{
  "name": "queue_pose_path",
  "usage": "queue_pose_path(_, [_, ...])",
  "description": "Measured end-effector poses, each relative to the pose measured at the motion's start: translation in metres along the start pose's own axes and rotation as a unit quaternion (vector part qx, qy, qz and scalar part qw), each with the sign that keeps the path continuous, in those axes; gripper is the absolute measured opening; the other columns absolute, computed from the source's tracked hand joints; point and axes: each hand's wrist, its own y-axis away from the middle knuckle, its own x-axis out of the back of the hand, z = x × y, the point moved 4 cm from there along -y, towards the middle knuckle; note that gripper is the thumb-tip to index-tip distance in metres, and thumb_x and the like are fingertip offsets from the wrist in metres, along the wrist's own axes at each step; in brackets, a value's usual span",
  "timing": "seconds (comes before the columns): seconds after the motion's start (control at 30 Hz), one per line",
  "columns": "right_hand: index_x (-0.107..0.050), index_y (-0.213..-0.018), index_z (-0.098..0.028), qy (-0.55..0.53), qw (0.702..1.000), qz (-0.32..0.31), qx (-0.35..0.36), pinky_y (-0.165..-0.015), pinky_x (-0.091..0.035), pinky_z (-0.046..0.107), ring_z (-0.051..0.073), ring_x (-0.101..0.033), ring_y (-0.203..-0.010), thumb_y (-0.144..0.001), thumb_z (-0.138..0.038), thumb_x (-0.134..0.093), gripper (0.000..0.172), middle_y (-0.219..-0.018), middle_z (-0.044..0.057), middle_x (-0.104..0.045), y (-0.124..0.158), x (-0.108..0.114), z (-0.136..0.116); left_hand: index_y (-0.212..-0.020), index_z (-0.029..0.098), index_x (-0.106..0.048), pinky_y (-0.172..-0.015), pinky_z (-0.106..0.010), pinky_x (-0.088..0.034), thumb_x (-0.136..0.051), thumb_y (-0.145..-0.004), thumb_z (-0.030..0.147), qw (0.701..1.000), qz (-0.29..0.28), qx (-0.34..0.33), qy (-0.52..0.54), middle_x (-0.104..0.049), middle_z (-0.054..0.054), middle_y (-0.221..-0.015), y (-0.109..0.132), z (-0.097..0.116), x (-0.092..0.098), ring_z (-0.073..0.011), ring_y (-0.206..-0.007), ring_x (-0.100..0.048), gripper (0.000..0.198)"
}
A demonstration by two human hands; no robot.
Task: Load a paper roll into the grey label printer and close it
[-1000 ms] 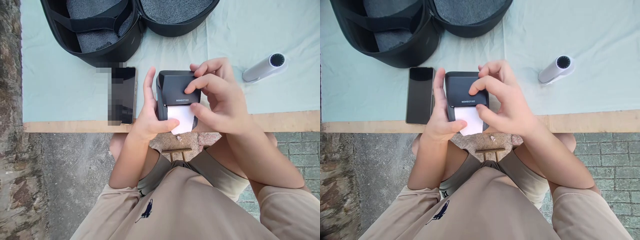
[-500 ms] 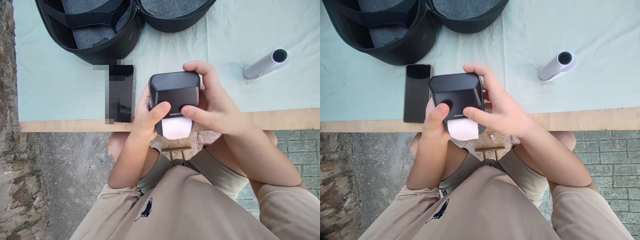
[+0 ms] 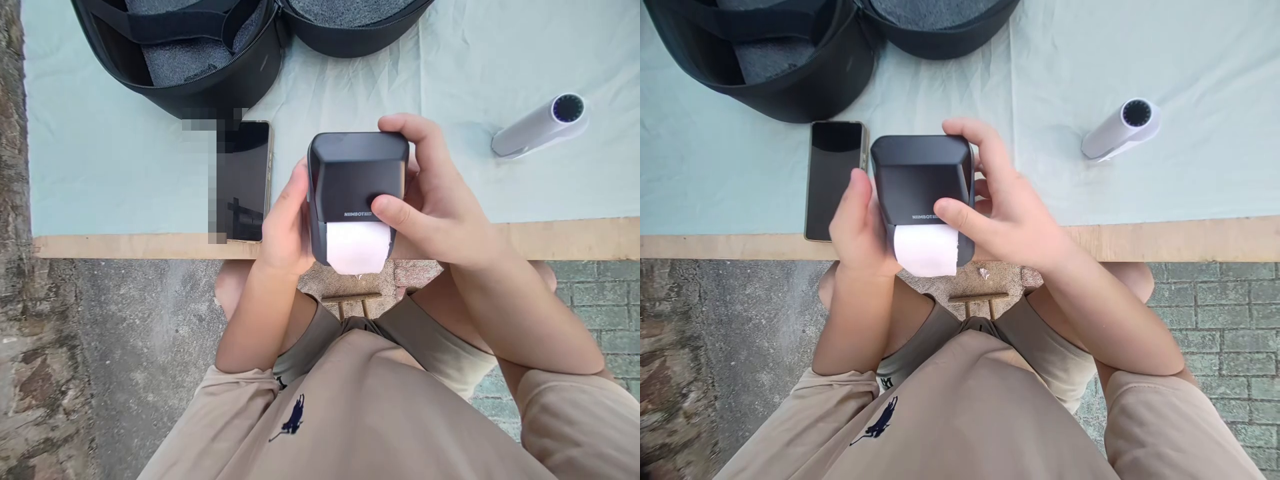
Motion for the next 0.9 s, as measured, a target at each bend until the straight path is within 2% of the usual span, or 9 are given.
queue_pose_path(0.13, [-0.029,-0.138,-0.032,-0.027,1.000,0.005,0.000,-0.070,-0.057,0.026,0.014,-0.063,-0.090,-0.087,-0.045,-0.066,0.064,-0.115,0.004,-0.055,0.000,0.001,-0.001,-0.111,0.024,-0.063,-0.101,-0.041,-0.056,-0.048,-0.091,0.062,1.000,0.020,0.000,-0.011,-0.068,-0.005,-0.117,-0.002,0.000,0.003,-0.0278,-0.142,-0.047,0.046])
queue_pose_path(0.5, [-0.027,-0.141,-0.033,-0.038,0.999,0.030,0.008,-0.074,-0.060,0.029,0.013,-0.066,-0.088,-0.089,-0.045,-0.065,0.066,-0.117,0.003,-0.059,-0.002,-0.002,0.002,-0.116,0.022,-0.064,-0.097,-0.043,-0.057,-0.037,-0.089,0.075,0.999,0.047,-0.008,-0.020,-0.070,-0.007,-0.107,-0.003,-0.014,0.014,-0.0320,-0.136,-0.053,0.066])
queue_pose_path(0.6, [-0.028,-0.146,-0.033,0.026,0.999,0.039,0.019,-0.087,-0.060,0.034,0.019,-0.064,-0.110,-0.089,-0.050,-0.062,0.068,-0.136,0.006,-0.053,0.000,-0.001,-0.002,-0.118,0.022,-0.064,-0.099,-0.042,-0.057,-0.034,-0.089,0.076,0.999,0.042,-0.011,-0.017,-0.071,-0.007,-0.105,-0.005,-0.014,0.014,-0.0310,-0.134,-0.055,0.068])
queue_pose_path(0.7, [-0.037,-0.146,-0.032,0.125,0.987,0.076,0.065,-0.112,-0.049,0.044,0.027,-0.041,-0.143,-0.088,-0.052,-0.062,0.066,-0.157,0.004,-0.035,0.002,0.003,-0.010,-0.119,0.020,-0.065,-0.103,-0.040,-0.055,-0.028,-0.093,0.071,0.999,0.042,-0.010,-0.026,-0.072,-0.007,-0.104,-0.005,-0.010,0.013,-0.0285,-0.135,-0.055,0.068])
queue_pose_path(0.77, [-0.037,-0.148,-0.032,0.164,0.980,0.070,0.086,-0.121,-0.039,0.047,0.029,-0.031,-0.150,-0.088,-0.051,-0.061,0.067,-0.161,0.002,-0.030,0.002,0.004,-0.013,-0.119,0.020,-0.065,-0.104,-0.039,-0.055,-0.026,-0.095,0.068,0.998,0.050,-0.006,-0.037,-0.073,-0.006,-0.103,-0.004,-0.007,0.013,-0.0274,-0.135,-0.056,0.067])
queue_pose_path(0.9, [-0.031,-0.153,-0.031,0.189,0.977,0.042,0.090,-0.124,-0.034,0.050,0.029,-0.033,-0.149,-0.088,-0.051,-0.060,0.074,-0.161,0.003,-0.030,0.002,0.005,-0.014,-0.117,0.021,-0.066,-0.102,-0.038,-0.057,-0.030,-0.097,0.064,0.997,0.069,-0.007,-0.034,-0.074,-0.005,-0.101,-0.004,-0.005,0.014,-0.0268,-0.132,-0.058,0.060])
